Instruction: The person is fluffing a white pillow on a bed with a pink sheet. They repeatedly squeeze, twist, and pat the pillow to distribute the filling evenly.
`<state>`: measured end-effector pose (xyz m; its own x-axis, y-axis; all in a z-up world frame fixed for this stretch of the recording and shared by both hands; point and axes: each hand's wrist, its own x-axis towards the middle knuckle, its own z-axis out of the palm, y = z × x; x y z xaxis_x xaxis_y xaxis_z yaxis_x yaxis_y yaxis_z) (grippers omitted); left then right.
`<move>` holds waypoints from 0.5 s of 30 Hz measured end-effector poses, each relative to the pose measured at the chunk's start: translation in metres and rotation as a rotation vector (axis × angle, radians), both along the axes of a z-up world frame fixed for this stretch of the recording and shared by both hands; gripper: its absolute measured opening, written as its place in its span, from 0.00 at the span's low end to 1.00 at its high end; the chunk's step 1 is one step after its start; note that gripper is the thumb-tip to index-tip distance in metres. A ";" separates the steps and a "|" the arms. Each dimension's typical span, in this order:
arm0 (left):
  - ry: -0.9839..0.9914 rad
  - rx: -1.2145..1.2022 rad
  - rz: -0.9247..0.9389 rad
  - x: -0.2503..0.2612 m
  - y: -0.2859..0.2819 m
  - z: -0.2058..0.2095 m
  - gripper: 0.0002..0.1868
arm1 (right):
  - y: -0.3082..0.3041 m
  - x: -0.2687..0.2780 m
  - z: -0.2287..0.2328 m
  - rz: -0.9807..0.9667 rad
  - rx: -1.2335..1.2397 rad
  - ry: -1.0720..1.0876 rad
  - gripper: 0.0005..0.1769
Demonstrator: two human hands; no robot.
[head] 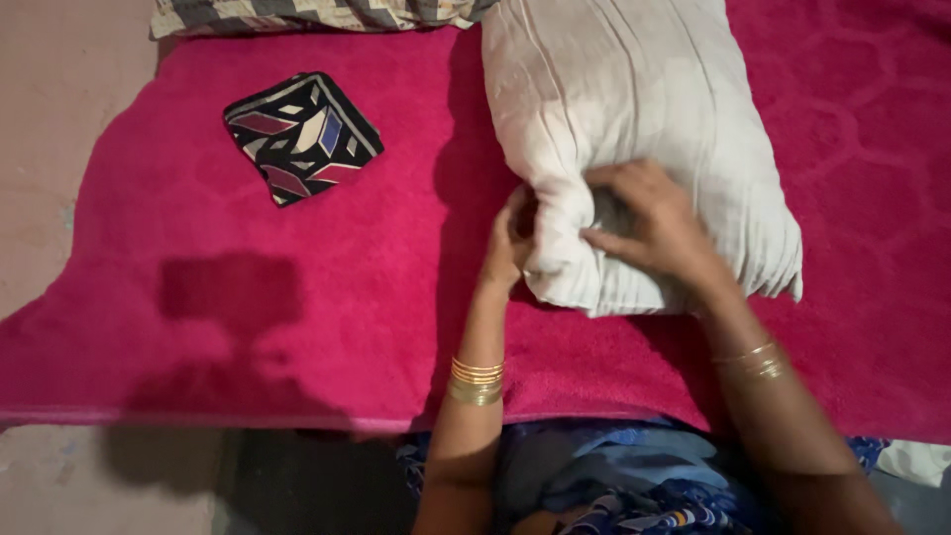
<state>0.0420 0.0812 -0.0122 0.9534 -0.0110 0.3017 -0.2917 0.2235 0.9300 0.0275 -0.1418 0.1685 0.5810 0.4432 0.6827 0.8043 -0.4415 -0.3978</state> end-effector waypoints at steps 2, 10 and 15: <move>-0.002 -0.006 -0.017 0.005 -0.004 -0.008 0.35 | 0.013 -0.003 -0.014 -0.109 -0.097 0.020 0.23; -0.066 0.262 0.215 -0.011 -0.003 0.027 0.14 | 0.002 0.001 -0.038 -0.376 0.047 -0.118 0.16; -0.109 0.224 0.262 -0.017 -0.002 0.050 0.10 | -0.016 0.006 -0.029 -0.387 0.143 0.011 0.16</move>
